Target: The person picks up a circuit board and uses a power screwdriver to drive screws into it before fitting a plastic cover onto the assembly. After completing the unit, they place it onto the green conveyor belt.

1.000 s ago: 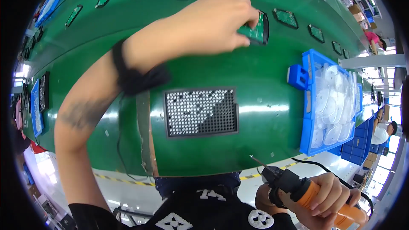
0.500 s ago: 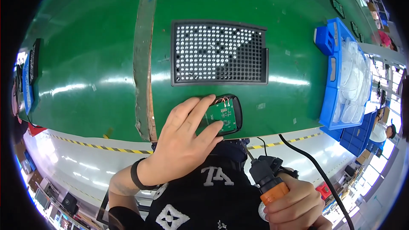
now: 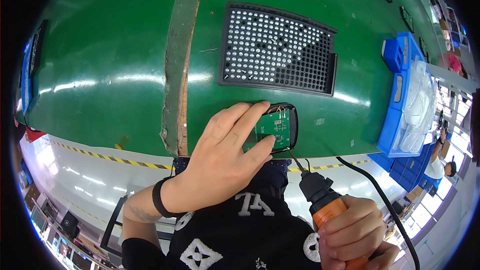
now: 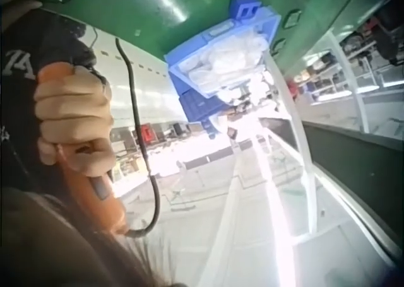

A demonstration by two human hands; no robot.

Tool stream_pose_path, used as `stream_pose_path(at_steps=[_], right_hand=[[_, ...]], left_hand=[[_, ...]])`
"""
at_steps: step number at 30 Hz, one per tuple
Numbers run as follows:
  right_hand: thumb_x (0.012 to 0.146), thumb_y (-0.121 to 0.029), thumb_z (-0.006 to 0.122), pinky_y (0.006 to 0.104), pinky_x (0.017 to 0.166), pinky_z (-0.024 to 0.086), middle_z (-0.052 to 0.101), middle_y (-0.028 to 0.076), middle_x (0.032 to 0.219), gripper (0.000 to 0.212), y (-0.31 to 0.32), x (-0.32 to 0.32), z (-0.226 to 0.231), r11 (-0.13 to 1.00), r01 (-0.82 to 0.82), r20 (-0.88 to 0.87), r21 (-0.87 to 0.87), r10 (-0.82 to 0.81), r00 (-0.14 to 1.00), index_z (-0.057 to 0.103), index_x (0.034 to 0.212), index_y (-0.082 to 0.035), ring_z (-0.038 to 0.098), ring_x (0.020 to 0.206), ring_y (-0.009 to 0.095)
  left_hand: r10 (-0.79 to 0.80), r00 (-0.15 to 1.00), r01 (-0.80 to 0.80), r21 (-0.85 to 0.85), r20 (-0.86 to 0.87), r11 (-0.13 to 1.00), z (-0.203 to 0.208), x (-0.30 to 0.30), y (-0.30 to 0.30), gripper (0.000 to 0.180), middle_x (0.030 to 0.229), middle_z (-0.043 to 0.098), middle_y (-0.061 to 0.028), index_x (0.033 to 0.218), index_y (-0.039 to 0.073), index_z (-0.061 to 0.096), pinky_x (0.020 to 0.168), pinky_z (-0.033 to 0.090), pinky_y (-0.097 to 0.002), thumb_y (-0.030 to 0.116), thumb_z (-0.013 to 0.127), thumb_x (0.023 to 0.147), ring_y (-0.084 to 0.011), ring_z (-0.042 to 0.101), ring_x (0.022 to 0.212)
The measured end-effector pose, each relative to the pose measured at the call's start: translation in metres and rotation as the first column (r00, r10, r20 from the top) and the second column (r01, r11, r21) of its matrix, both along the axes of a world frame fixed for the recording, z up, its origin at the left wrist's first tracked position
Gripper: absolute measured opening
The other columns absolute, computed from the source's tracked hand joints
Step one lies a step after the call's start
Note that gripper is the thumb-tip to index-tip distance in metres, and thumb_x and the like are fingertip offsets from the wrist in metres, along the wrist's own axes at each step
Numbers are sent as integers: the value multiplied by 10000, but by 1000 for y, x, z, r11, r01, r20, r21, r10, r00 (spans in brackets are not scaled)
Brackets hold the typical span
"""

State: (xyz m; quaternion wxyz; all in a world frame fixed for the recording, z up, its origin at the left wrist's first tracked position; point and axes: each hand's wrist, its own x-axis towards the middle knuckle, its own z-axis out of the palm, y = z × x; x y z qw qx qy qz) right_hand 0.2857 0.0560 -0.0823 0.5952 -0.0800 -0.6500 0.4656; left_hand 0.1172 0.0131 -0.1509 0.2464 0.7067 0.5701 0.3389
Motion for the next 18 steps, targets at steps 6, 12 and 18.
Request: stream_pose_path(at_steps=[6, 12, 18], right_hand=[[744, -8, 615, 276, 355, 455, 496, 44, 592, 431, 1, 0, 1, 1000, 4, 43, -28, -3, 999, 395, 1112, -54, 482, 377, 140], [743, -10, 608, 271, 357, 458, 499, 44, 599, 441, 1, 2, 3, 999, -19, 86, -47, 23, 996, 393, 1125, -54, 489, 388, 138], [744, -7, 596, 266, 369, 465, 506, 43, 612, 447, 3, 3, 4, 997, -56, 129, -56, 62, 990, 390, 1138, -56, 494, 405, 136]], left_hand=[[14, 1000, -14, 18, 3, 1000, -1, 0, 1, 258, 1165, 488, -226, 861, 7, 598, 820, 424, -400, 90, 672, 627, -333, 457, 1051], [-7, 1000, 7, 17, -10, 1000, -3, -1, 1, 218, 1157, 493, -227, 848, 1, 602, 819, 428, -394, 73, 625, 643, -327, 455, 1054], [4, 1000, -5, 37, 2, 999, -6, -1, 0, 213, 1158, 490, -229, 846, 1, 601, 820, 431, -391, 63, 609, 642, -318, 450, 1062]])
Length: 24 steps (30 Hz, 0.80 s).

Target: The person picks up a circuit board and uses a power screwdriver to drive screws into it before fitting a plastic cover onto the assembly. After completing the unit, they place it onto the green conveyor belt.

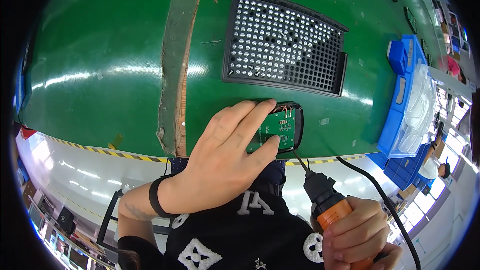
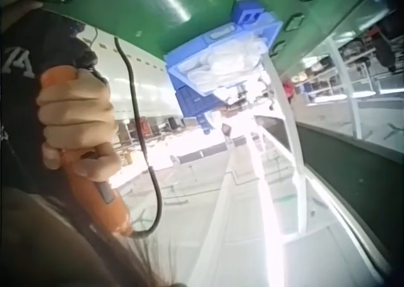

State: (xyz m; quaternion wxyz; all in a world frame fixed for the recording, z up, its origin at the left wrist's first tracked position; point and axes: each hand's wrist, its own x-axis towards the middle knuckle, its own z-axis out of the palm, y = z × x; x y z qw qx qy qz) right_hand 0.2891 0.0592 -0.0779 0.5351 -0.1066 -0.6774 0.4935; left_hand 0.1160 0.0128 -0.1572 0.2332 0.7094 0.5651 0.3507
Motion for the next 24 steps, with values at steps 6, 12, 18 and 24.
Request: stream_pose_path(at_steps=[6, 12, 18, 24], right_hand=[[747, -12, 601, 269, 380, 466, 505, 40, 619, 419, -1, -1, 2, 1000, -2, 48, -10, 3, 999, 388, 1104, -66, 493, 414, 136], [750, -12, 608, 281, 398, 465, 494, 39, 633, 381, 3, -4, 4, 997, -50, 99, -53, 55, 994, 383, 1048, -88, 494, 422, 142], [756, -25, 609, 281, 406, 463, 497, 34, 653, 437, 19, -7, 15, 982, -124, 187, -140, 150, 971, 388, 1123, -109, 492, 440, 139], [735, -50, 565, 245, 452, 427, 477, 12, 623, 379, 58, -40, 12, 979, -175, 63, -101, 182, 981, 413, 1081, -72, 472, 454, 113]], left_hand=[[-2, 1000, 2, -13, 0, 1000, 1, 0, 0, 217, 1156, 492, -226, 843, 2, 596, 815, 435, -388, 67, 608, 637, -314, 454, 1056], [6, 1000, -5, -35, 20, 999, -2, 1, -3, 382, 1221, 471, -206, 906, 50, 576, 842, 408, -402, 68, 744, 564, -343, 462, 1049], [8, 999, -7, -22, 34, 1000, 0, 1, -3, 372, 1224, 469, -211, 917, 38, 575, 837, 409, -411, 94, 731, 583, -336, 465, 1049], [2, 998, 0, -30, 67, 1000, 3, -1, 4, 372, 1195, 492, -167, 931, 39, 589, 842, 377, -434, 129, 720, 596, -318, 463, 1040]])
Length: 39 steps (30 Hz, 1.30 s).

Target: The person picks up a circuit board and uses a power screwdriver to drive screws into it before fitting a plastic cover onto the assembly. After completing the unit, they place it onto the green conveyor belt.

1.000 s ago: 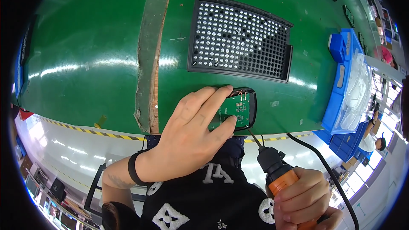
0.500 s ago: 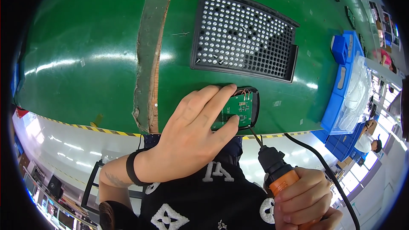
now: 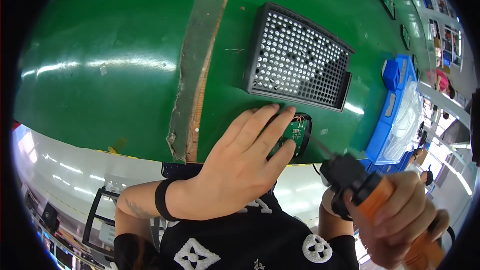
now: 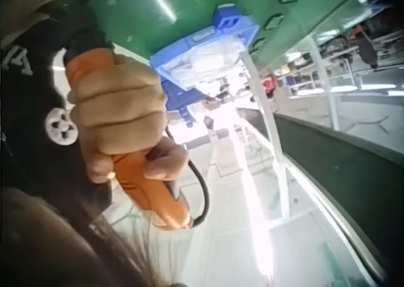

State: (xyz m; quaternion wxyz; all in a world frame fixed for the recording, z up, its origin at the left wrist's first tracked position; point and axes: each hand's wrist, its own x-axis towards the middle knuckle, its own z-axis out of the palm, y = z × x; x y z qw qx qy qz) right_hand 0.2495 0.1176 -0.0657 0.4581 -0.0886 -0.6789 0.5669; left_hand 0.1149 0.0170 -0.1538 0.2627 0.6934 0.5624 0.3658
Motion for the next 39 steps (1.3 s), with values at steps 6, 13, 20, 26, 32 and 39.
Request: stream_pose_path(at_steps=[6, 13, 20, 26, 32, 39], right_hand=[[699, -72, 501, 220, 516, 383, 447, -3, 585, 294, 10, -28, -5, 985, 156, -122, 66, -148, 982, 436, 982, -29, 458, 475, 100], [695, -104, 502, 251, 526, 379, 443, 1, 604, 327, 17, -23, -5, 991, 116, -121, 64, -108, 987, 422, 1003, -30, 460, 495, 105], [708, -101, 500, 271, 541, 371, 438, 19, 631, 347, 14, -24, -7, 991, 124, -56, 55, -120, 991, 387, 1029, -34, 462, 504, 115], [731, -88, 507, 281, 522, 392, 447, 21, 644, 353, 17, -22, -7, 993, 107, -28, 52, -106, 994, 385, 1057, -34, 473, 513, 125], [764, -59, 531, 264, 474, 446, 466, 21, 642, 359, 14, -29, -9, 981, 174, -89, 90, -166, 982, 382, 1090, -32, 483, 494, 135], [746, -49, 580, 234, 432, 421, 467, 2, 618, 410, -20, -27, -3, 997, 53, -212, 63, -38, 977, 403, 1116, -60, 451, 442, 96]], left_hand=[[281, 959, -283, -130, -34, 950, 8, -20, -10, 372, 1081, 520, -89, 925, 64, 611, 822, 327, -408, 155, 726, 583, -292, 467, 976], [343, 938, -346, -107, -43, 932, 4, -20, -8, 352, 1010, 522, -60, 907, 71, 627, 790, 314, -385, 157, 727, 581, -271, 471, 938], [367, 930, -368, -43, -20, 929, -2, -19, -10, 315, 999, 523, -61, 883, 68, 633, 786, 320, -386, 140, 720, 588, -264, 479, 929], [380, 925, -378, -66, 16, 923, 0, -20, -11, 311, 999, 523, -64, 868, 60, 621, 784, 325, -382, 128, 725, 583, -266, 482, 927], [379, 922, -369, -115, 79, 922, 1, -23, -11, 332, 998, 520, -73, 857, 51, 599, 777, 331, -379, 105, 739, 562, -273, 488, 912], [377, 922, -368, -97, 90, 925, -1, -23, -11, 365, 1006, 513, -76, 873, 54, 587, 764, 339, -386, 86, 745, 546, -277, 492, 905]])
